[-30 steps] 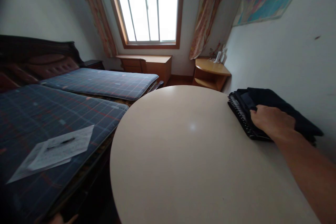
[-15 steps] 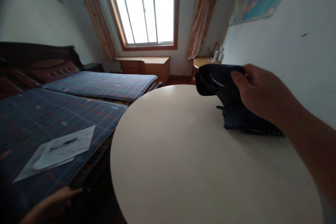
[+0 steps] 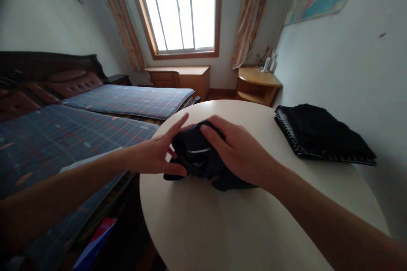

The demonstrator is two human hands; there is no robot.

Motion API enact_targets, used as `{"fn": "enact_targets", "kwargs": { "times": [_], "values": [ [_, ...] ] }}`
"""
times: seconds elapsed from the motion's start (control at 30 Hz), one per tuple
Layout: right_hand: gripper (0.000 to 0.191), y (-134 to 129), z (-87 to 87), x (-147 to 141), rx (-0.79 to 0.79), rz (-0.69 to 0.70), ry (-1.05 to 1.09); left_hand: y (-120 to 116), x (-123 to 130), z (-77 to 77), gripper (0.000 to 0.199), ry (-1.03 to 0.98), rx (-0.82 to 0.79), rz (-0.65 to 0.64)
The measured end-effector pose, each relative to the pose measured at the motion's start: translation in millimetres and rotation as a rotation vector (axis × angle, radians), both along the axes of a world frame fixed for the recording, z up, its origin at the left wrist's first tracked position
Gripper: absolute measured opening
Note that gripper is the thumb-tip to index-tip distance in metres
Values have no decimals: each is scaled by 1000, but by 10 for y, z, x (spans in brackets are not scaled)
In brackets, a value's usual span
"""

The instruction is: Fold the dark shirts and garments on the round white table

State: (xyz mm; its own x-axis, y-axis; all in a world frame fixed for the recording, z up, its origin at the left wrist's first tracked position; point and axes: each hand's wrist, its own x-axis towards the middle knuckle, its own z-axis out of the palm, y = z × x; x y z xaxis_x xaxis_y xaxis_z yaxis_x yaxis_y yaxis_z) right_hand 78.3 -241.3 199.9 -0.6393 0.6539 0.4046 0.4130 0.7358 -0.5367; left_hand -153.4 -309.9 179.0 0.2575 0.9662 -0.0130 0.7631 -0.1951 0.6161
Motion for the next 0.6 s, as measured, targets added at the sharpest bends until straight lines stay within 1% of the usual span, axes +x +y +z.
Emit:
{"fn": "enact_targets", "kwargs": {
  "times": [0.03, 0.07, 0.1, 0.13, 0.17, 0.23, 0.27, 0.3, 0.33, 0.4, 0.43, 0.47, 0.5, 0.53, 0.6],
  "values": [
    [36, -21, -4, -4, -9, 19, -13, 58, 142, -36, 105, -23, 39, -56],
    [34, -31, -7, 8, -14, 24, -27, 116, 252, -66, 80, -50, 77, -102],
    [31, -32, -11, 36, -15, 13, -43, 173, 333, -83, 56, -85, 81, -123],
    [29, -23, -22, 79, -13, -12, -61, 229, 387, -82, 36, -137, 69, -113],
    [33, -8, -42, 133, -10, -47, -80, 282, 421, -58, 24, -205, 45, -73],
    [55, 37, -109, 256, -12, -131, -130, 381, 444, 53, 16, -372, 3, 37],
    [62, 65, -154, 317, -21, -165, -164, 428, 443, 137, 15, -460, 7, 86],
    [60, 96, -202, 373, -37, -181, -202, 473, 439, 236, 13, -537, 28, 112],
    [49, 132, -247, 421, -56, -189, -240, 518, 434, 348, 12, -601, 60, 129],
    [19, 227, -300, 498, -92, -203, -290, 602, 424, 613, 13, -697, 146, 155],
    [8, 289, -295, 530, -113, -223, -283, 641, 421, 766, 15, -723, 192, 171],
    [6, 359, -262, 561, -141, -253, -244, 674, 417, 936, 18, -737, 242, 201],
    [8, 434, -199, 593, -170, -295, -168, 699, 414, 1121, 22, -743, 283, 226],
    [10, 509, -108, 628, -202, -332, -59, 715, 410, 1320, 24, -771, 392, 291],
    [12, 639, 133, 700, -235, -379, 206, 717, 406, 1732, 34, -816, 546, 359]
  ]
}}
